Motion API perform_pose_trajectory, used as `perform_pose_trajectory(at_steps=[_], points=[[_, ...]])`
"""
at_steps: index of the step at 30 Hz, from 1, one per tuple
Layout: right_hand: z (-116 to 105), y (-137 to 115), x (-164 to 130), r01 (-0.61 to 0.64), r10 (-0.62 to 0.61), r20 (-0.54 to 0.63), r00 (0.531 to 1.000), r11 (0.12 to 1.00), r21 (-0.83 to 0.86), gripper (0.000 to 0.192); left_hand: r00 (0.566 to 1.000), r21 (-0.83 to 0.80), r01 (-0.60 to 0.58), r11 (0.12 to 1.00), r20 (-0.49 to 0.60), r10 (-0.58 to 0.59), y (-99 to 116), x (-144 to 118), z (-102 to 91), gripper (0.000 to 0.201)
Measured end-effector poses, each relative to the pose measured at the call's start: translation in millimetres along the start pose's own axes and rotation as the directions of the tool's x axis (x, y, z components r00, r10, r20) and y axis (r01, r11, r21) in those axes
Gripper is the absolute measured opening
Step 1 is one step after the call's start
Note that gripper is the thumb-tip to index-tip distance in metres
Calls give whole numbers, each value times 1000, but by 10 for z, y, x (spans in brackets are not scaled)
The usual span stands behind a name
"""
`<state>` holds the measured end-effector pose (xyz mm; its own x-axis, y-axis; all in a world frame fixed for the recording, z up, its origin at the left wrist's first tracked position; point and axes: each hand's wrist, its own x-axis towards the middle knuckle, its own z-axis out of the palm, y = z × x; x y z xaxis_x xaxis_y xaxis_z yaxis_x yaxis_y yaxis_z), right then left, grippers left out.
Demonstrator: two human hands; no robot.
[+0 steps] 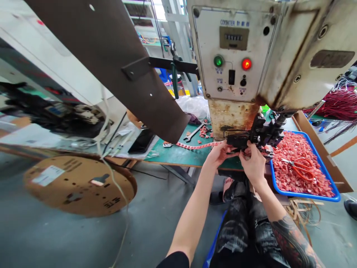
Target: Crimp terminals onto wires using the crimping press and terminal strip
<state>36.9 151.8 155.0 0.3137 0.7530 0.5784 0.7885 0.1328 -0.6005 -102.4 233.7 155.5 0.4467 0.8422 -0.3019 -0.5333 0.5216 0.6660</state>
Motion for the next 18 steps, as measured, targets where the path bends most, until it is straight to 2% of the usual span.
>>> perform_pose_trajectory(at_steps=[6,12,15,18], points=[[25,26,-32,-8,8,-31,999,1000,6,34,998,35,-4,999,-60,6,41,-36,28,28],[36,34,-5,-4,4,-2,1000,999,34,33,997,45,-36,998,-73,40,33,15,42,32],[-66,23,3,-25,20,57,998,995,96,36,986,122,-139,983,-74,148,-58,-55,41,33],[-284,21,-80,-33,5,133,991,977,212,37,953,234,-273,933,-68,295,-231,-254,26,40]])
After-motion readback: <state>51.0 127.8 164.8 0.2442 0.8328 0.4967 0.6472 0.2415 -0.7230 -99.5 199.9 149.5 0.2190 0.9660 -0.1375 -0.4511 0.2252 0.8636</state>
